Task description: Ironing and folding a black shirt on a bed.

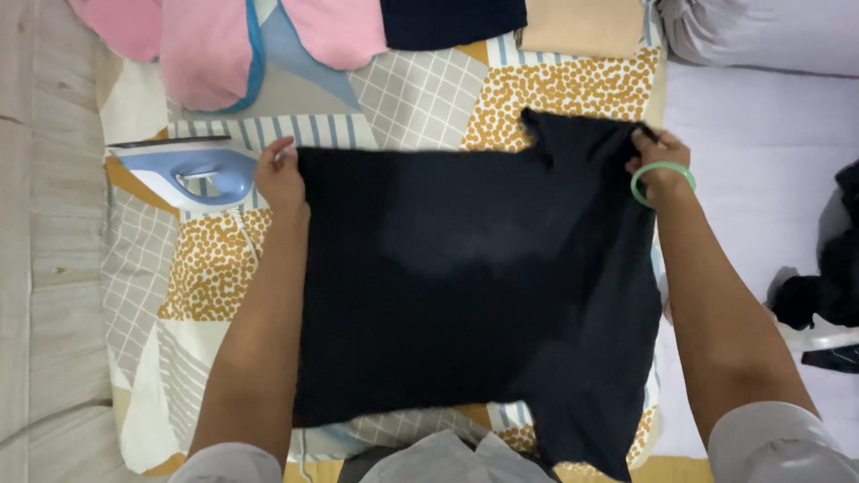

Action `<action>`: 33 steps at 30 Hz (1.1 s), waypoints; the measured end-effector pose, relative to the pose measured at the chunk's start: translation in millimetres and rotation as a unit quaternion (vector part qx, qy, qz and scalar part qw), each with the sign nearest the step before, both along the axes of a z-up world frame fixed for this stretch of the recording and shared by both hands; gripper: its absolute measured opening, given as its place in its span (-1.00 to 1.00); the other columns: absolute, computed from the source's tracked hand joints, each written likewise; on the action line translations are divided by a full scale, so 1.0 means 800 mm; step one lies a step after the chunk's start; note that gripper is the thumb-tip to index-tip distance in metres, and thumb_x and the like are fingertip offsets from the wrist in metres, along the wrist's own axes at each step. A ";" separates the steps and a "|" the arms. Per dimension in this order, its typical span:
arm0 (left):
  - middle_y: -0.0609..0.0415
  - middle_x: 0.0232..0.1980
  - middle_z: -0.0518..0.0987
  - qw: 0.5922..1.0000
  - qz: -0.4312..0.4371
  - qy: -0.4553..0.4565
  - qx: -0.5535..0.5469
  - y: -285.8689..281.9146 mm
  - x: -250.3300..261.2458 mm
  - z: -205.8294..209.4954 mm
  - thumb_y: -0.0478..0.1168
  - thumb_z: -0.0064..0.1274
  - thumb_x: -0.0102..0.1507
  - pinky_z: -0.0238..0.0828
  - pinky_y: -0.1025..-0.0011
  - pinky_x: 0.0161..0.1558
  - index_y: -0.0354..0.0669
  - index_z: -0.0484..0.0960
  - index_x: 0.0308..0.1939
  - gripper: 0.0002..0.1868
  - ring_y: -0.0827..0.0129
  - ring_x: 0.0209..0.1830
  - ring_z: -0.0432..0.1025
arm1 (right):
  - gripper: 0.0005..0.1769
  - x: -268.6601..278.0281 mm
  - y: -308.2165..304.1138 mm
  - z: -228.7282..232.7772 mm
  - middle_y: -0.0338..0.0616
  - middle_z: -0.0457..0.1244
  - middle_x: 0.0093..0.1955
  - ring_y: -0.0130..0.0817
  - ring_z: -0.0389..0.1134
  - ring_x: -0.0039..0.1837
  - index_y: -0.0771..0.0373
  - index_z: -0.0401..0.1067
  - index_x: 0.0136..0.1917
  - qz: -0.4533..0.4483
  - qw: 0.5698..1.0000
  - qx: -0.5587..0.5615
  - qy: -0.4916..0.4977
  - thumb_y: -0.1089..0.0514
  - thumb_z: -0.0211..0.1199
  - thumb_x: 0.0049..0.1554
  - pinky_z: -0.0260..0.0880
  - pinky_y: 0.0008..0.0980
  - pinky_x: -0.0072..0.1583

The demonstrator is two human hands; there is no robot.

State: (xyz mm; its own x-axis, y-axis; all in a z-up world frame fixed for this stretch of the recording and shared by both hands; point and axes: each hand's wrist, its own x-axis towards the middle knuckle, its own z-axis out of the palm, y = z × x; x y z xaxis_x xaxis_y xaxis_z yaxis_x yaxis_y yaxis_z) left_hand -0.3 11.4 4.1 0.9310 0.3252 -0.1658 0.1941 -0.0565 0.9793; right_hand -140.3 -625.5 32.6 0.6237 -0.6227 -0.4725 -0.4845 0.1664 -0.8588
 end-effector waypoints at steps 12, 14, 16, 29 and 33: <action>-0.34 0.61 0.13 0.823 -0.161 -0.110 0.534 -0.095 -0.062 0.116 -0.08 -0.05 0.44 -0.16 -0.15 0.53 -0.32 0.13 0.59 -0.29 -0.18 0.63 -0.04 | -0.29 -0.047 -0.039 -0.059 0.34 0.17 0.39 0.14 0.16 0.43 0.29 0.27 0.53 0.180 0.852 -0.491 -0.011 -0.03 0.50 0.30 0.23 -0.05 0.41; -0.28 0.62 0.13 0.803 -0.213 -0.103 0.548 -0.089 -0.097 0.116 -0.02 -0.09 0.43 -0.17 -0.14 0.53 -0.28 0.15 0.58 -0.29 -0.15 0.63 -0.04 | -0.30 -0.066 -0.032 -0.033 0.25 0.21 0.33 0.07 0.20 0.38 0.27 0.28 0.51 0.171 0.902 -0.393 0.044 -0.10 0.46 0.29 0.24 -0.10 0.37; -0.23 0.62 0.13 0.780 -0.267 -0.091 0.559 -0.074 -0.126 0.106 0.03 -0.12 0.41 -0.18 -0.14 0.53 -0.24 0.16 0.57 -0.28 -0.11 0.63 -0.04 | -0.30 -0.078 -0.022 -0.003 0.15 0.26 0.28 0.00 0.24 0.33 0.25 0.29 0.48 0.160 0.939 -0.286 0.103 -0.17 0.41 0.28 0.25 -0.14 0.32; -0.25 0.61 0.14 0.775 -0.187 -0.017 0.603 -0.023 -0.237 0.082 0.08 -0.16 0.43 -0.26 -0.08 0.55 -0.33 0.15 0.57 -0.25 -0.11 0.63 -0.03 | -0.55 -0.085 -0.050 0.033 -0.21 0.34 0.22 -0.23 0.33 0.21 0.09 0.38 0.25 0.072 0.947 0.281 0.136 -0.22 -0.01 0.31 0.29 -0.13 0.29; -0.23 0.62 0.18 0.779 -0.163 -0.008 0.605 0.025 -0.279 0.078 0.03 -0.12 0.45 -0.15 -0.04 0.57 -0.34 0.16 0.58 -0.28 -0.07 0.64 0.03 | -0.49 -0.129 -0.215 -0.171 0.02 0.46 0.15 -0.17 0.43 0.16 0.30 0.48 0.19 -0.209 0.890 0.394 -0.101 -0.06 -0.07 0.21 0.47 -0.23 0.21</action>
